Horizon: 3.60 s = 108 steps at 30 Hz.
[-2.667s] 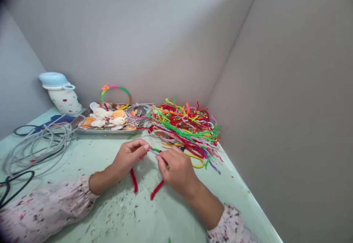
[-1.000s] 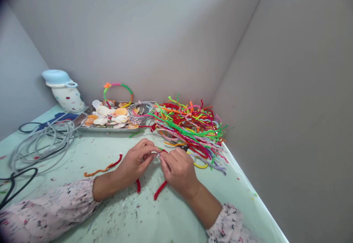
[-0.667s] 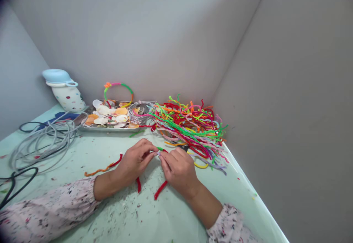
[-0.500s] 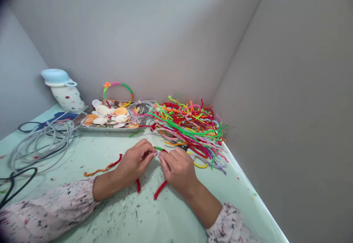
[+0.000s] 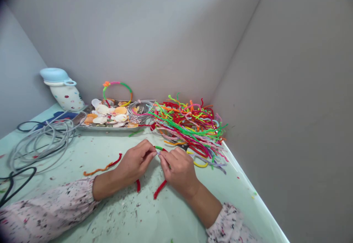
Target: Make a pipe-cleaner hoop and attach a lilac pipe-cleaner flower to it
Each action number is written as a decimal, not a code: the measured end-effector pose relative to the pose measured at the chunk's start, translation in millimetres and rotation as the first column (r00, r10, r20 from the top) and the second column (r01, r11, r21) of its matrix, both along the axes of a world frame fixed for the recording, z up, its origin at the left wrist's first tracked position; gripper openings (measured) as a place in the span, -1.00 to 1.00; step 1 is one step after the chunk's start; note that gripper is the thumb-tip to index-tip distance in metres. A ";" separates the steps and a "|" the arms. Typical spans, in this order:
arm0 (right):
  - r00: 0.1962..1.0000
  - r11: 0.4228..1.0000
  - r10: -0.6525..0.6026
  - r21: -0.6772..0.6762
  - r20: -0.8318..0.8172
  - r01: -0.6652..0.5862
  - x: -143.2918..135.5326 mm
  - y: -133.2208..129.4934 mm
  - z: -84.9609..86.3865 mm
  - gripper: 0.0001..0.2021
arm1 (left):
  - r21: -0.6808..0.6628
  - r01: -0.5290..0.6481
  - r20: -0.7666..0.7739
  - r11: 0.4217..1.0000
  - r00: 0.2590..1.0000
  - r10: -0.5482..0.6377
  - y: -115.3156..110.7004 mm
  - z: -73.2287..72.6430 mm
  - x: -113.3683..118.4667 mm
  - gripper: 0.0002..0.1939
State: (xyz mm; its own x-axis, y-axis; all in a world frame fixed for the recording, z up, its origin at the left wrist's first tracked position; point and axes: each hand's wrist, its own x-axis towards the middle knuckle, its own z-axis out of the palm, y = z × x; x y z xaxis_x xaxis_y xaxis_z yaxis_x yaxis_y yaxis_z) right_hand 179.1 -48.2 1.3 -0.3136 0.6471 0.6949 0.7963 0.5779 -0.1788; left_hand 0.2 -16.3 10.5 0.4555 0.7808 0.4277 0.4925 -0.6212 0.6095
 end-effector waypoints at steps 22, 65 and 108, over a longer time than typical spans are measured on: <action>0.962 0.999 -0.022 -0.053 -0.273 0.008 3.7 1.0 -2.5 -0.81 | -0.126 -0.156 0.232 0.980 0.955 0.182 2.8 6.1 0.1 -0.85; 0.887 0.949 0.030 -0.265 -0.461 -0.170 -2.5 2.8 -2.0 -0.95 | -0.224 0.120 0.185 0.967 0.980 -0.079 -7.7 4.7 6.4 -0.80; 0.778 0.867 -0.075 -0.426 -0.624 -0.258 -4.1 1.0 -0.9 -0.78 | -0.241 0.170 0.216 0.955 0.969 -0.118 -4.3 0.6 6.4 -0.81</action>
State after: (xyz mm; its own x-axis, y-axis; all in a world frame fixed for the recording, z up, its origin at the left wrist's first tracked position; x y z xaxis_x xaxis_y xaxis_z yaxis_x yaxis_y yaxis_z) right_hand 175.0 -47.2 0.4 -0.0122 0.9266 0.3758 0.3677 0.3536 -0.8601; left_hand 6.6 -20.6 11.1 0.4986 0.8077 0.3147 0.2633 -0.4870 0.8327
